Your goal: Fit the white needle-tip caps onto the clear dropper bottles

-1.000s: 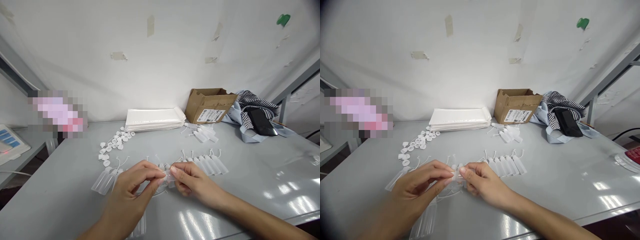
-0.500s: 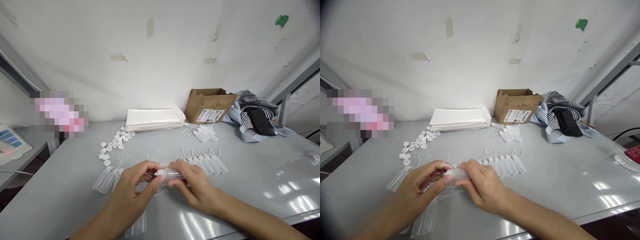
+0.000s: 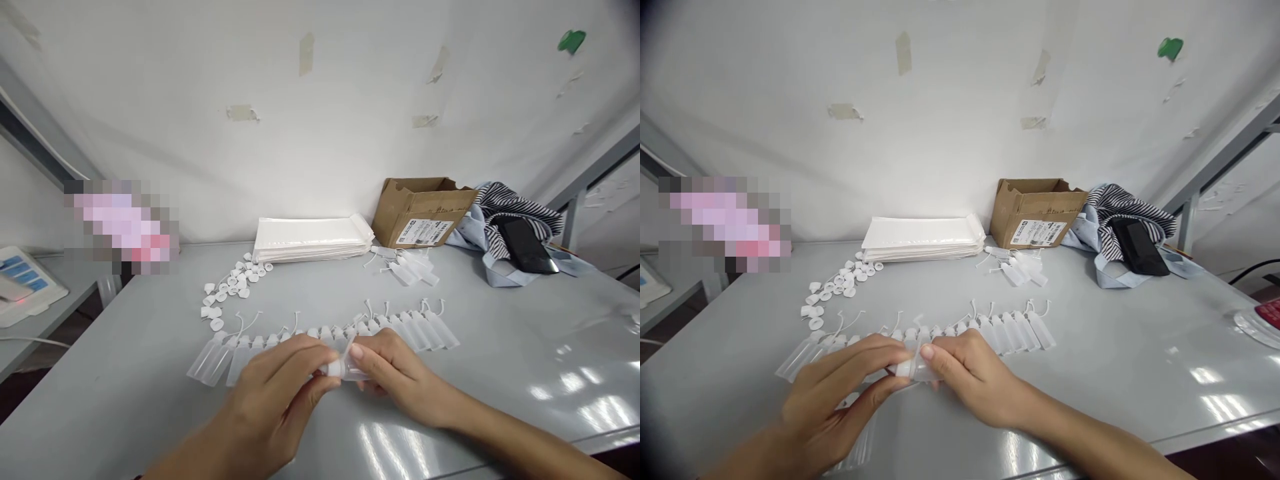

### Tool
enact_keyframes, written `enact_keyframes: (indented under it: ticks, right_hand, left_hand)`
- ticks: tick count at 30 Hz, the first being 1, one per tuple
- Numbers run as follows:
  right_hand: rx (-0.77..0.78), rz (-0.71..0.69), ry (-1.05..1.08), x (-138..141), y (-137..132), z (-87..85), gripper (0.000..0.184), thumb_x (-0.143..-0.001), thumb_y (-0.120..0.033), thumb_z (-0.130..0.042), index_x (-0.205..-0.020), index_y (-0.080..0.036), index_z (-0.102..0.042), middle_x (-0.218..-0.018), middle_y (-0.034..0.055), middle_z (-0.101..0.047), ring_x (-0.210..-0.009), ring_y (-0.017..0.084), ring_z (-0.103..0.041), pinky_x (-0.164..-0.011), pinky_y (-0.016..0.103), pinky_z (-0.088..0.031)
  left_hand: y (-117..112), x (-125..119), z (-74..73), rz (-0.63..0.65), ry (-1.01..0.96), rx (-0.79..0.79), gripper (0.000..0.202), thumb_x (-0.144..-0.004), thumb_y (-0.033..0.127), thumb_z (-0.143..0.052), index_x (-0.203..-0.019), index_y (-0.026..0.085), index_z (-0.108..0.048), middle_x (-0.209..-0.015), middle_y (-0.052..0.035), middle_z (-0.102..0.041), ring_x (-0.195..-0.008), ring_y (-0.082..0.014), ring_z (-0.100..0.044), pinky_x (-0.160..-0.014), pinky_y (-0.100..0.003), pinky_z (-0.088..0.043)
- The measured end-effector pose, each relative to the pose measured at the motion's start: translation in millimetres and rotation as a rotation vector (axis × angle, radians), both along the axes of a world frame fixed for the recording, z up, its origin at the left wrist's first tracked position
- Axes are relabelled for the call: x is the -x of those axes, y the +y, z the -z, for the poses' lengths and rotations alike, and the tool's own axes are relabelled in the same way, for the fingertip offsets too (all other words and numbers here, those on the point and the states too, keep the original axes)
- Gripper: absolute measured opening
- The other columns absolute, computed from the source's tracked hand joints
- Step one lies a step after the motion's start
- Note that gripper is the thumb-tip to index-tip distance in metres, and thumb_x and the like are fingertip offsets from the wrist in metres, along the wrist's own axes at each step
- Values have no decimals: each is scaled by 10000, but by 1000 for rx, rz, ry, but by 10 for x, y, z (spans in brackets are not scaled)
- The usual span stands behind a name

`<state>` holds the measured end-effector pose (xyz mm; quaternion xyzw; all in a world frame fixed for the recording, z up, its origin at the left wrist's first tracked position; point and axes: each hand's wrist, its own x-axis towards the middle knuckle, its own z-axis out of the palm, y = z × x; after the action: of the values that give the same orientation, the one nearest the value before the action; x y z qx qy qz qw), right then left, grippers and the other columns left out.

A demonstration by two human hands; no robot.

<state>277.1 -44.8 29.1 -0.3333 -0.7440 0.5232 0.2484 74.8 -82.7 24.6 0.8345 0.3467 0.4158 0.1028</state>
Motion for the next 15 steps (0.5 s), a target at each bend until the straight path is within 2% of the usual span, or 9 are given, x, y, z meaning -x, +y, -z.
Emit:
enact_keyframes:
  ticks: [5,8,10,11,13,15]
  right_hand:
    - [399,-117,125,-7,14,-3,572,-918,-587,-381,-494,-204,-370,-416,-74,-300,-376,62,-253,-400,227,-205]
    - [409,-137,114,-29,15,-35,592,-918,-597,-361,-477,-203,-395,-396,-75,-288,-353,63,-229,-385,234,-191]
    - [262,-50,77,-81,55,-72,609,-924,-608,-323,-481,-201,-415,-405,-58,-322,-364,74,-275,-399,244,-215]
    - [154,41,59,-123,95,-90,606,-926,-607,-314,-489,-201,-421,-421,-48,-343,-380,82,-301,-413,249,-231]
    - [-125,319,18,-235,221,-118,567,-925,-583,-353,-505,-206,-409,-466,-36,-371,-420,95,-335,-439,257,-262]
    - [-467,583,-43,-372,389,-122,517,-910,-543,-436,-516,-212,-391,-502,-29,-385,-458,106,-351,-465,261,-287]
  left_hand:
    - [-52,-28,-35,13,95,-121,334,-863,24,-544,-1158,176,-512,-925,-61,-687,-890,-176,-656,-822,-253,-537]
    - [-24,32,-122,66,39,-24,302,-872,64,-560,-1133,214,-544,-924,-31,-699,-860,-153,-668,-797,-218,-537]
    - [31,140,-218,41,-19,114,213,-888,138,-568,-1060,260,-598,-944,7,-711,-860,-138,-674,-787,-197,-530]
    - [70,211,-270,-18,-17,158,162,-893,188,-569,-1011,280,-631,-955,24,-720,-874,-143,-676,-799,-204,-524]
    - [170,369,-360,-301,-53,206,120,-890,308,-570,-908,298,-687,-959,41,-729,-892,-168,-669,-818,-233,-512]
    - [287,522,-407,-589,-118,279,190,-854,424,-581,-844,279,-704,-904,33,-734,-901,-204,-657,-813,-265,-502]
